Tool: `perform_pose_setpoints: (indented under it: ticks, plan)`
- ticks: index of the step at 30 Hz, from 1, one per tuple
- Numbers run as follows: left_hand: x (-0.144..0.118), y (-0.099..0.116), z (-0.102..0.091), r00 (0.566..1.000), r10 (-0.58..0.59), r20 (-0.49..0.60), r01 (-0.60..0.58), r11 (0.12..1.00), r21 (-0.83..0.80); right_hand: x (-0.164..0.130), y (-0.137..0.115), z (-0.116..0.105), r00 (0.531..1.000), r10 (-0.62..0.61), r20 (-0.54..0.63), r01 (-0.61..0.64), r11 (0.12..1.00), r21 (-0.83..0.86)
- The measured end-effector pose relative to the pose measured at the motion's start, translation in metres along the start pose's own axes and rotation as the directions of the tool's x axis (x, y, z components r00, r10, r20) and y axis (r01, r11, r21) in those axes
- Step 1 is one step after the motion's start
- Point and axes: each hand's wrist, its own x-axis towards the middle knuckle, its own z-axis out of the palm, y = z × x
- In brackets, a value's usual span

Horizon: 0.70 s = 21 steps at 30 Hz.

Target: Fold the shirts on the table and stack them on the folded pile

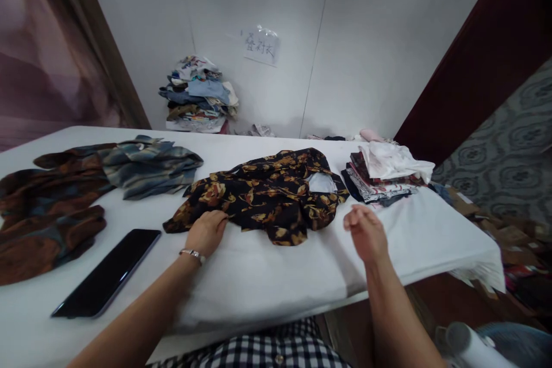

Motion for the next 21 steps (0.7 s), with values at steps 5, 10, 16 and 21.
perform_pose_setpoints:
  ticks: [5, 10, 16, 21]
  plan:
    - [0.003, 0.009, -0.005, 0.994, -0.052, -0.097, 0.045, 0.996, -0.078, -0.021, 0.003, 0.001, 0.988, 0.147, 0.038, -0.129, 0.946, -0.299]
    - [0.005, 0.006, -0.002, 0.980, -0.161, -0.115, 0.144, 0.979, -0.143, -0.088, 0.020, 0.060, 0.712, 0.247, 0.658, 0.266, 0.772, -0.577]
    - [0.006, 0.001, 0.002, 0.955, -0.258, -0.145, 0.219, 0.946, -0.238, -0.076, 0.039, 0.099, 0.578, 0.204, 0.790, 0.608, 0.539, -0.583]
    - [0.005, 0.000, 0.003, 0.959, -0.194, -0.206, 0.131, 0.949, -0.286, -0.018, 0.051, 0.113, 0.867, 0.051, 0.495, 0.462, 0.286, -0.839]
